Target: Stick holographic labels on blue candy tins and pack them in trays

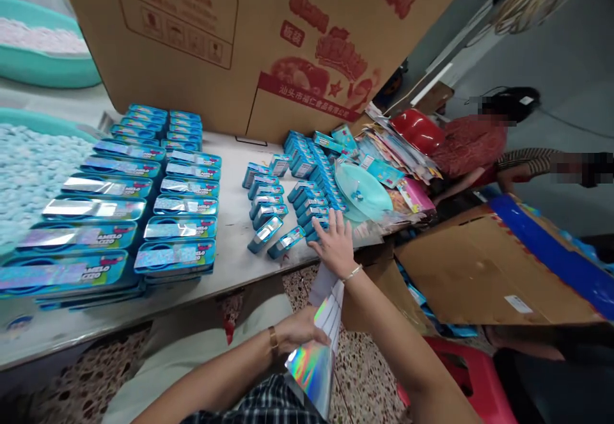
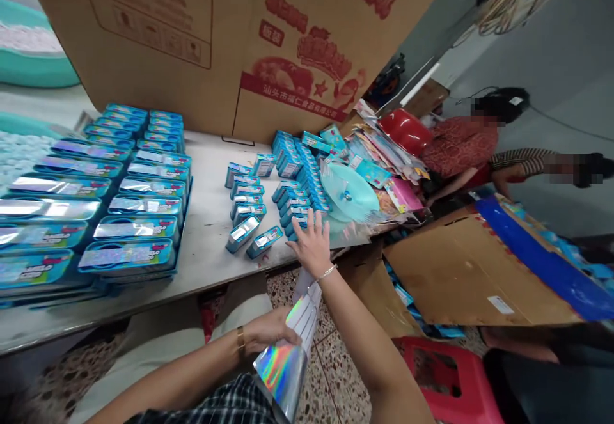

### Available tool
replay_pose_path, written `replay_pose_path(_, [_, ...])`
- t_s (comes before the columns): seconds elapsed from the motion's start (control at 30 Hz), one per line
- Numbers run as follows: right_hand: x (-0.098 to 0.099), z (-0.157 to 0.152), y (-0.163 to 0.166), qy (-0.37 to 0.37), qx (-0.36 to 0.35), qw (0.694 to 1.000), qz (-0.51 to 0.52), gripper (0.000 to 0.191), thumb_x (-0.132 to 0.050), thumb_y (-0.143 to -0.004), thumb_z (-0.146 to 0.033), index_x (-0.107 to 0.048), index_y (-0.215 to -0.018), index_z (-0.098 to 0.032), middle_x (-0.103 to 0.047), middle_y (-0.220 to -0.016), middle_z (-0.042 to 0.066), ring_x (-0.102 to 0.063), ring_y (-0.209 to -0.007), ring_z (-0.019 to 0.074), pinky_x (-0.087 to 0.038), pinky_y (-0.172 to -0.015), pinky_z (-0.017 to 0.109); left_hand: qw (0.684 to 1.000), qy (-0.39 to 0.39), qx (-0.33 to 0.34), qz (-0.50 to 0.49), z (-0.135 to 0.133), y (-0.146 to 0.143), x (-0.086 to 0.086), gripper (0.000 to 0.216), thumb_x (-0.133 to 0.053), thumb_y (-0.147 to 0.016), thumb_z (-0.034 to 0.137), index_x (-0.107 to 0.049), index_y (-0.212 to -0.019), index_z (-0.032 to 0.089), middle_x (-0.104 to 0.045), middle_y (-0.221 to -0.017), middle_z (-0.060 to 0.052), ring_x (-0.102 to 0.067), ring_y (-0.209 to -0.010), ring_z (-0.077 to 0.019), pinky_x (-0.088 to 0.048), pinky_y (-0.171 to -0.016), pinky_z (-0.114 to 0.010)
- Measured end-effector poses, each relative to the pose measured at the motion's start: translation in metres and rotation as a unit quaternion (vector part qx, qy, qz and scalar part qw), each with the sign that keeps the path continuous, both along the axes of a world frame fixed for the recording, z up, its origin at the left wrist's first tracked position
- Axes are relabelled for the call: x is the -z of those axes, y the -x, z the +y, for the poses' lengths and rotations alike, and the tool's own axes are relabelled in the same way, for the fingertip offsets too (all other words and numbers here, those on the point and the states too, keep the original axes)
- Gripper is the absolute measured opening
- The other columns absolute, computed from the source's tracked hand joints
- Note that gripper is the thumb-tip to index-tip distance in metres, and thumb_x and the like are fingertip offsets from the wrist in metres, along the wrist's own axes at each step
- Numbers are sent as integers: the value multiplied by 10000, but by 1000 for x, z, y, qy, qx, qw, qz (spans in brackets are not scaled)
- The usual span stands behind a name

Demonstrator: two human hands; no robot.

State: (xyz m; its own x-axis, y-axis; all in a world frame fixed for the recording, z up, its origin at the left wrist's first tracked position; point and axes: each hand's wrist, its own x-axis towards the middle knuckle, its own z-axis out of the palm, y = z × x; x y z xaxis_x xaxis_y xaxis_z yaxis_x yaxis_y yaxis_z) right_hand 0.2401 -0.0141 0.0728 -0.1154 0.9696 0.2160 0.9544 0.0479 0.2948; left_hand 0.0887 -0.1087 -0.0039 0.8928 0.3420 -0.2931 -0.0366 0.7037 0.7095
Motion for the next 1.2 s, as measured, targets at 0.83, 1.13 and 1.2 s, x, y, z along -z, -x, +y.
replay_pose_path(0.83, [20, 11, -41, 9, -108, 994, -5, 463, -461, -989, -290, -511, -1404, -91, -459, -1467, 239, -422, -1378, 364, -413, -1101, 475, 998, 43, 16, 50, 4, -5, 12, 324, -766, -443, 201, -635, -735, 151, -614, -658, 23, -513, -561, -117, -373, -532, -223])
replay_pose_path(1.13, [21, 7, -46, 9, -134, 990, 31, 375, -535, -954, -260, -604, -1310, -167, -406, -1506, 204, -342, -1422, 370, -411, -1098, 504, 997, 39, 7, 66, 2, -5, 11, 345, -763, -428, 192, -637, -745, 142, -600, -639, 25, -505, -554, -114, -363, -504, -218])
replay_pose_path(1.2, [25, 8, -48, -5, -129, 991, 47, 469, -522, -960, -265, -508, -1417, -162, -429, -1481, 204, -366, -1399, 356, -395, -1110, 505, 997, 42, 8, 63, 2, -5, 11, 339, -762, -431, 201, -641, -742, 140, -608, -641, 16, -518, -552, -121, -380, -507, -223])
